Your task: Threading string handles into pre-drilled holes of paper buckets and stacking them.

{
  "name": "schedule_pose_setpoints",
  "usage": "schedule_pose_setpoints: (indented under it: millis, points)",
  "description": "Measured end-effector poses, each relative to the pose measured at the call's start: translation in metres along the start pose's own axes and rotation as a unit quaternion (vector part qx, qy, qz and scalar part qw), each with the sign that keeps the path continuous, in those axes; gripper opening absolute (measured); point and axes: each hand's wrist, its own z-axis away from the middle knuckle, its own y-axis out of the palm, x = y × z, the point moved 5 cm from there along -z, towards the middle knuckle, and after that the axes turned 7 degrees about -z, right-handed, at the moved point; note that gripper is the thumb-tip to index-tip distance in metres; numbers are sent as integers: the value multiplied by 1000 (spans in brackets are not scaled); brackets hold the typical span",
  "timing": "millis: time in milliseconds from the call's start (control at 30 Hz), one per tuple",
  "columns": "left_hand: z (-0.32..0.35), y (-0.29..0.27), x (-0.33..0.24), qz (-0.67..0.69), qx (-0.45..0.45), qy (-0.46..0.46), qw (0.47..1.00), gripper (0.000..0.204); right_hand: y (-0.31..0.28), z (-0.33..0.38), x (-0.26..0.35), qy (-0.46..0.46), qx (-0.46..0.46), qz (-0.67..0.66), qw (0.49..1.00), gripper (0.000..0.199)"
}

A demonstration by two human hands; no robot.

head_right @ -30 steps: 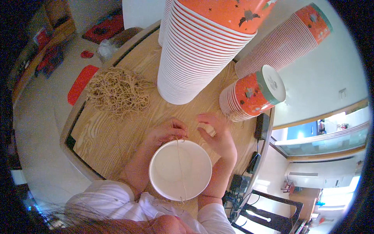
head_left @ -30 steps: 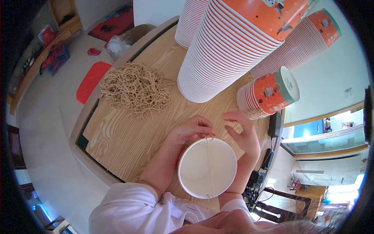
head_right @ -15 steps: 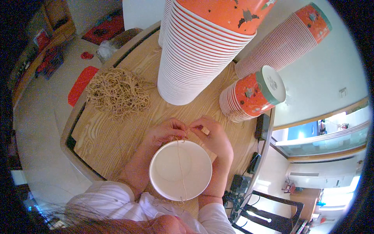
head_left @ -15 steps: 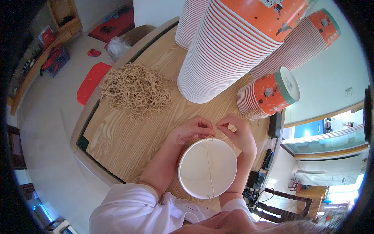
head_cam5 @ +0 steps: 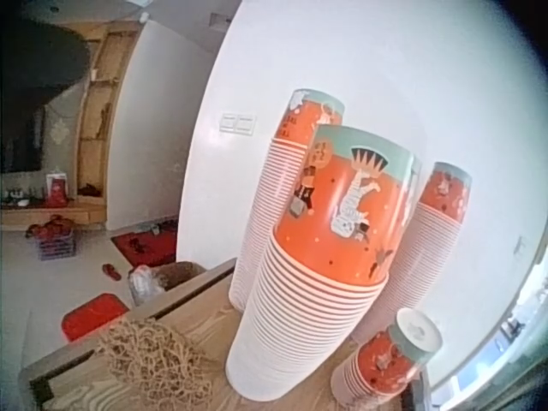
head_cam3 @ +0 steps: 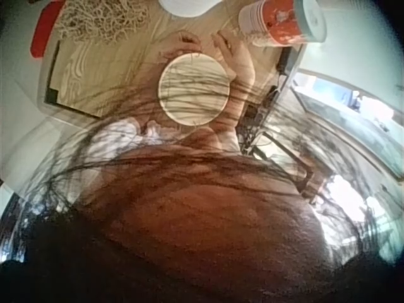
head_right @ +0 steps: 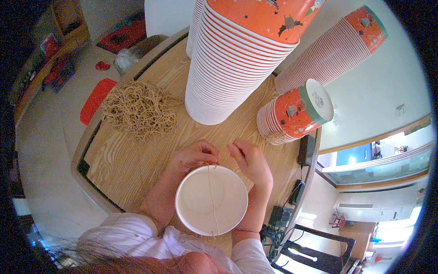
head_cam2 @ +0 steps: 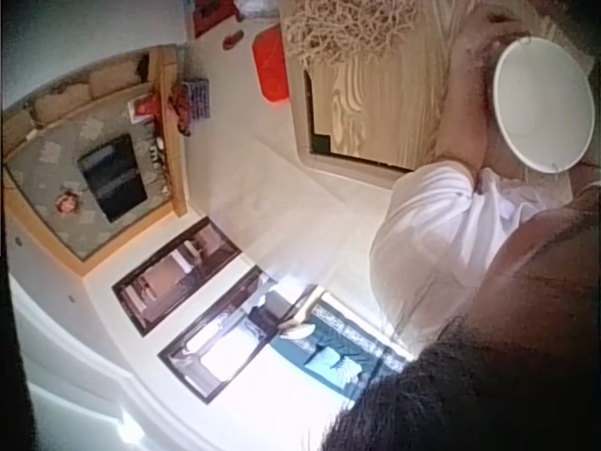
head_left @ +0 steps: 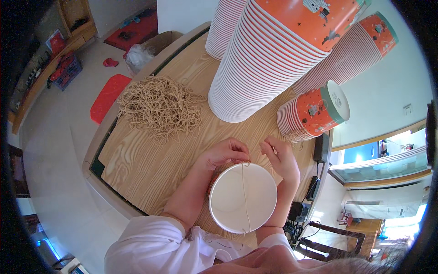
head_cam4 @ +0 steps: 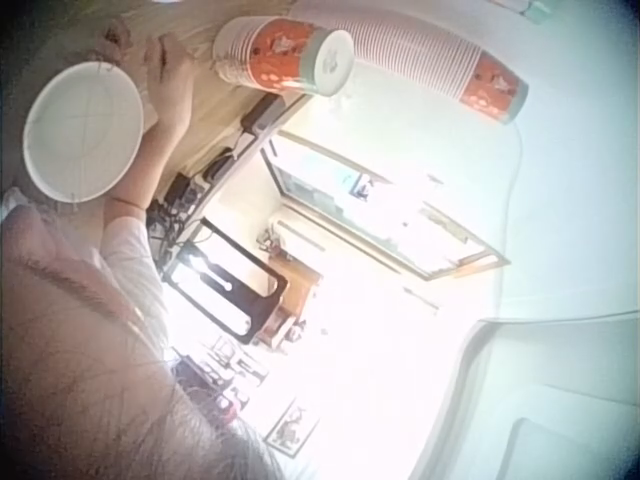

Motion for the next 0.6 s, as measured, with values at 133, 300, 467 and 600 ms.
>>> schedule_pose_setpoints:
  millis: [133,300,467,600]
  points:
    - [2,4,-3,19,-10,-5,1000,9,-2,2,-4,-8,-16,-18,1000,10]
    - [5,2,-3,35,-73,-10,997,10,-3,-2,9,-82,-27,-61,994,17]
    - [1,2,-3,29,-19,-21,999,13,11,-4,20,-135,61,-49,988,22]
    - [0,-1,0,24,-17,-25,999,12,8,-3,6,-31,57,-42,997,11]
